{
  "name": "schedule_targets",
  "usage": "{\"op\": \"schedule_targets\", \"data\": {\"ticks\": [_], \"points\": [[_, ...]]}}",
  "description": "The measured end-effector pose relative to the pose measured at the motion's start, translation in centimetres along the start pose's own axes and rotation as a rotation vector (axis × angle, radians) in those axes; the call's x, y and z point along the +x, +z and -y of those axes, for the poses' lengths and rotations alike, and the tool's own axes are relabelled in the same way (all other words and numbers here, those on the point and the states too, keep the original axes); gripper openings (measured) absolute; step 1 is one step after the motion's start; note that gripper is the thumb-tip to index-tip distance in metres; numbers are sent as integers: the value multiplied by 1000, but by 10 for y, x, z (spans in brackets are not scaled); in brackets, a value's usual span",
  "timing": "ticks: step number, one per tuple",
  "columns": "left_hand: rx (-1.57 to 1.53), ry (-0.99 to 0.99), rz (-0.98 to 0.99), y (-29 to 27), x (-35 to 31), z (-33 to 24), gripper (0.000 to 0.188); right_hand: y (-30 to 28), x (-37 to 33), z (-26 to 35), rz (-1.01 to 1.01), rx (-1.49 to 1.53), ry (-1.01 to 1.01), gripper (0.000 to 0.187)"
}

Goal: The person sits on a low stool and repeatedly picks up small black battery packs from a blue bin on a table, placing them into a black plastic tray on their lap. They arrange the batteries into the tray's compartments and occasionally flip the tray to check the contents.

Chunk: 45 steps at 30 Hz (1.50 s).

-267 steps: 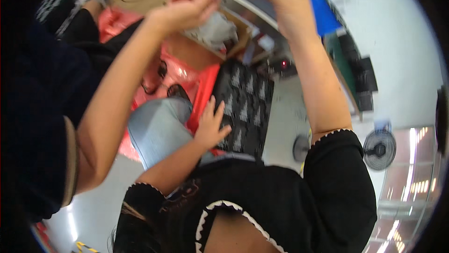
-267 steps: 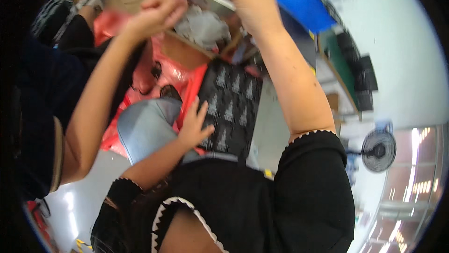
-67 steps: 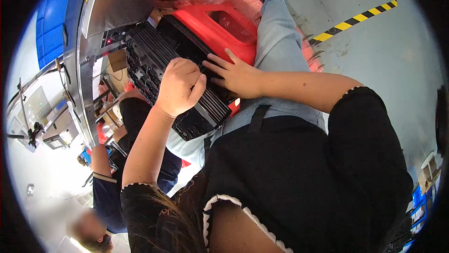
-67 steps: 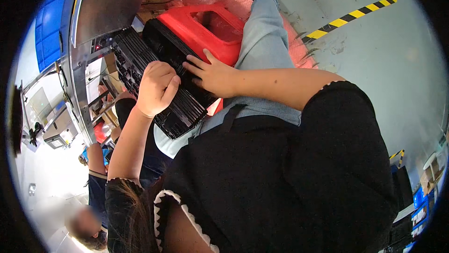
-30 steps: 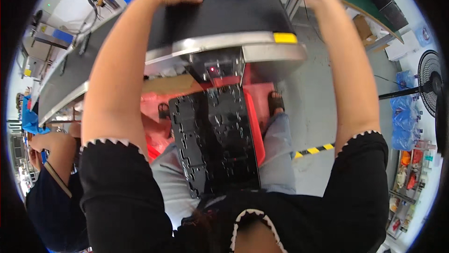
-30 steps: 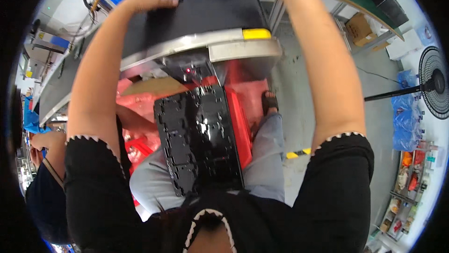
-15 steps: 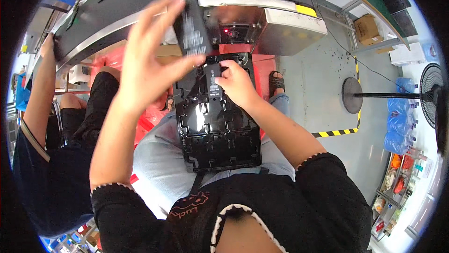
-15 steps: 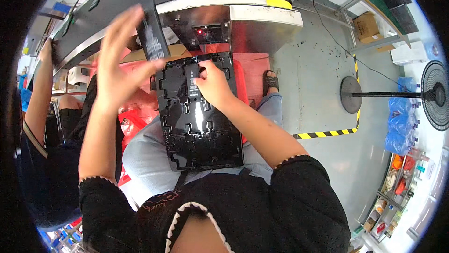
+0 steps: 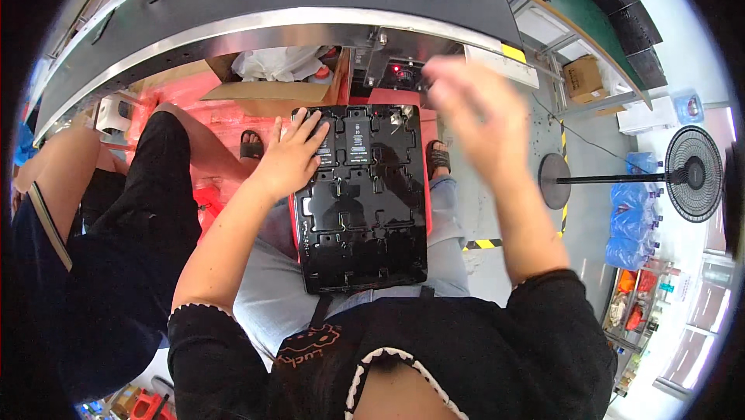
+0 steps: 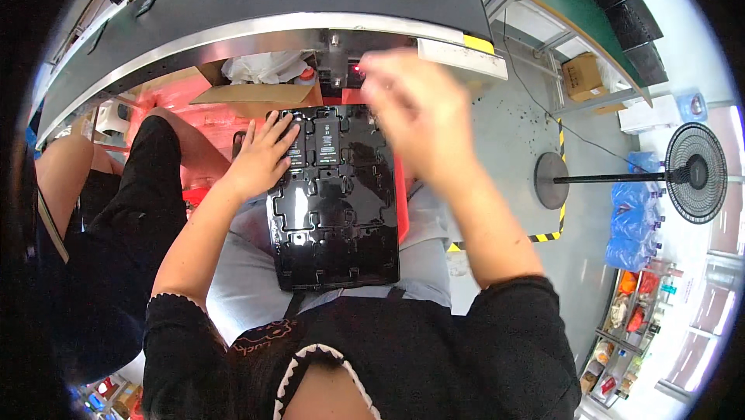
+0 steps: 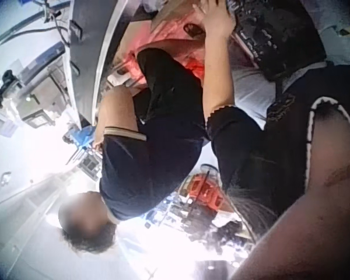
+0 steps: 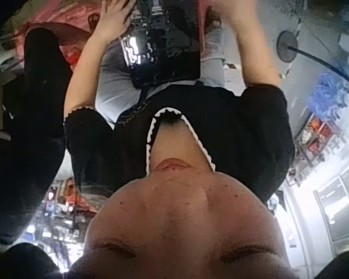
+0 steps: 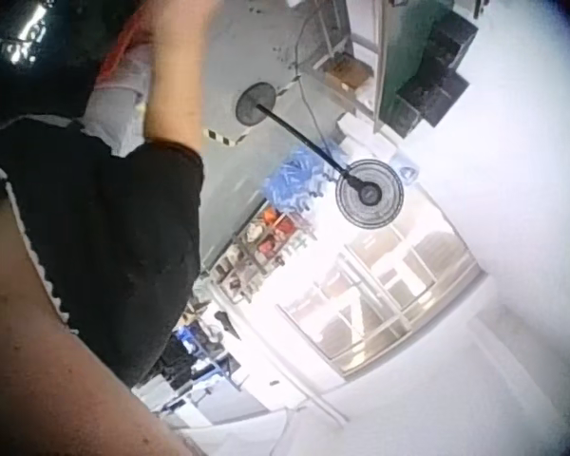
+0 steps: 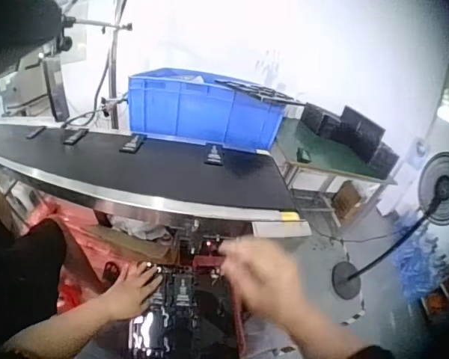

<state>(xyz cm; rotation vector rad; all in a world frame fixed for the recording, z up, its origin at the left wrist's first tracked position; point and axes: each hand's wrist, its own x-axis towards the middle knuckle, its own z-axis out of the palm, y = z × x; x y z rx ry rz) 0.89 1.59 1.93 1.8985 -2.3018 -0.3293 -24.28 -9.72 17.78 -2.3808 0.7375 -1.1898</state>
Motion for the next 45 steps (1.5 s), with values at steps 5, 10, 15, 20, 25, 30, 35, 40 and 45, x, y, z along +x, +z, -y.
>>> {"op": "schedule_targets", "data": {"ticks": [5,10,15,20,25,30,35,40,45], "points": [[-145,73,-229,-32,8,-22,49,-18,140,-104,-148,-353,182,43],[-171,340,-884,-153,78,-11,26,-4,227,-223,357,-474,570,65],[-109,-11,-658,-210,200,54,95,-1,221,-204,260,-362,841,50],[-183,23,-23,-218,277,77,99,-25,159,-108,133,179,842,23],[-224,-86,-146,-224,244,45,96,-29,51,-22,427,379,769,31],[-159,84,-506,-200,176,-14,92,29,-57,-26,198,521,1183,34],[-189,252,-612,-161,56,-41,76,79,-122,-53,346,-4,730,34],[-281,39,-155,-82,-33,-48,89,69,-116,-22,471,-264,547,44],[-202,30,-16,-13,-52,-51,86,67,-119,-21,605,-416,303,51]]}}
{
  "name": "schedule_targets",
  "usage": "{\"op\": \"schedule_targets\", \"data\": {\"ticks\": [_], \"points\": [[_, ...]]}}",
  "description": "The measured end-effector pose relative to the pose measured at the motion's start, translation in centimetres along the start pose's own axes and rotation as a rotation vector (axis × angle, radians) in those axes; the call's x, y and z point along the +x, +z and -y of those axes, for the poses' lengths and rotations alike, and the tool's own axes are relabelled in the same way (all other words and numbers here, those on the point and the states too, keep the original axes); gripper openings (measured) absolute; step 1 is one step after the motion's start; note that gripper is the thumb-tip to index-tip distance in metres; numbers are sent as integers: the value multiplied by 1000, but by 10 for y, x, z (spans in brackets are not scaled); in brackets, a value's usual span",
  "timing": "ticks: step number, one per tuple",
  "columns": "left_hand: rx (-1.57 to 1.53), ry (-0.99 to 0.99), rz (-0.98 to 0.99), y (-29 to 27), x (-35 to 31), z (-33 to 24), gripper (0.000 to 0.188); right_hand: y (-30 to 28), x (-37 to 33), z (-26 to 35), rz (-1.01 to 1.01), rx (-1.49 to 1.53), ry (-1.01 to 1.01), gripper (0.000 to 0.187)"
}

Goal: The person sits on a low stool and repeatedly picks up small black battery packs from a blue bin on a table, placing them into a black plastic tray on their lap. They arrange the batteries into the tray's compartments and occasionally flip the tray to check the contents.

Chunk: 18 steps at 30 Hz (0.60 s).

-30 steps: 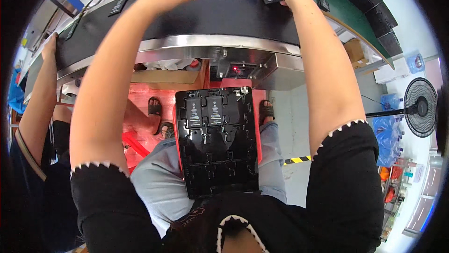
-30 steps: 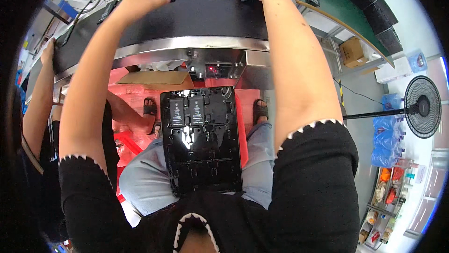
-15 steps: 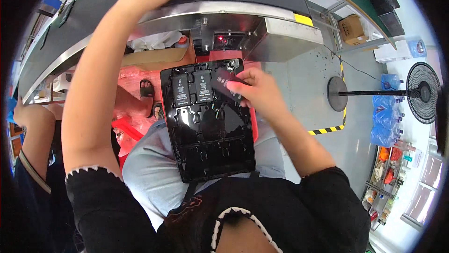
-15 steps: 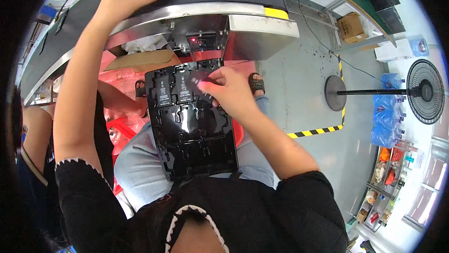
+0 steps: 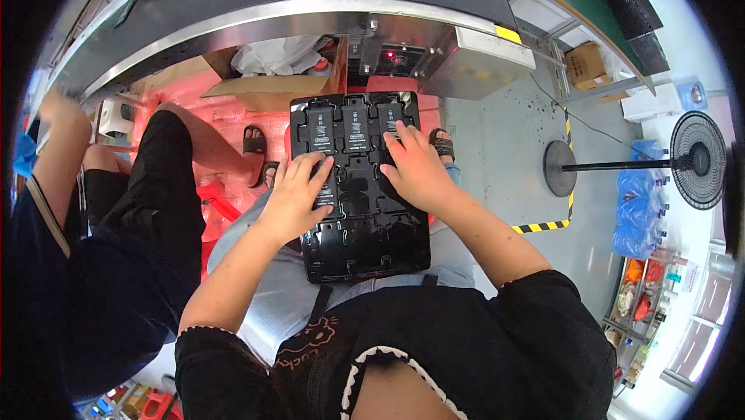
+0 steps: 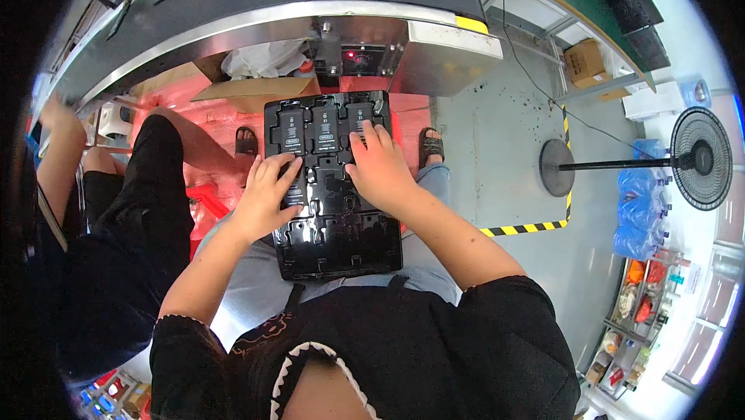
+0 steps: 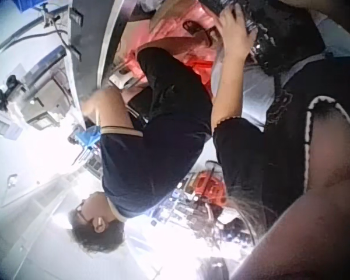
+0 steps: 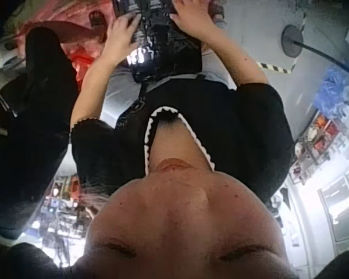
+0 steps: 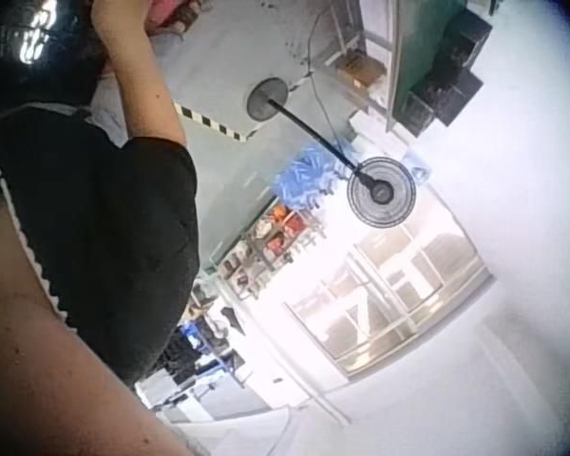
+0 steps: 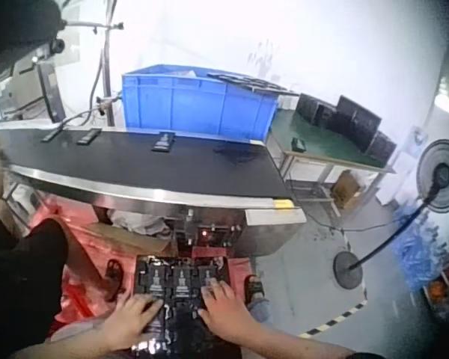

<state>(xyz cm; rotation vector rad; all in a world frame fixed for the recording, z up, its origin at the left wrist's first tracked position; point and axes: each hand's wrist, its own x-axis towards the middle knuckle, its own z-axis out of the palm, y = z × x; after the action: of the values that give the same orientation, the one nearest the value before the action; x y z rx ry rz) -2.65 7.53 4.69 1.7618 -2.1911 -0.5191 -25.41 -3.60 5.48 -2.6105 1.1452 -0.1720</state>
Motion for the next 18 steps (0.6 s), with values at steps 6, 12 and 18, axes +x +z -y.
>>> {"op": "schedule_targets", "data": {"ticks": [6,12,18], "points": [[64,8,-24,2,-10,-4,74,-103,60,-5,-258,399,-314,37],[101,30,-62,9,-18,-9,57,-163,171,-36,-772,544,-198,23],[-190,140,-305,-59,29,-9,40,-177,273,-58,-402,-101,387,45]]}}
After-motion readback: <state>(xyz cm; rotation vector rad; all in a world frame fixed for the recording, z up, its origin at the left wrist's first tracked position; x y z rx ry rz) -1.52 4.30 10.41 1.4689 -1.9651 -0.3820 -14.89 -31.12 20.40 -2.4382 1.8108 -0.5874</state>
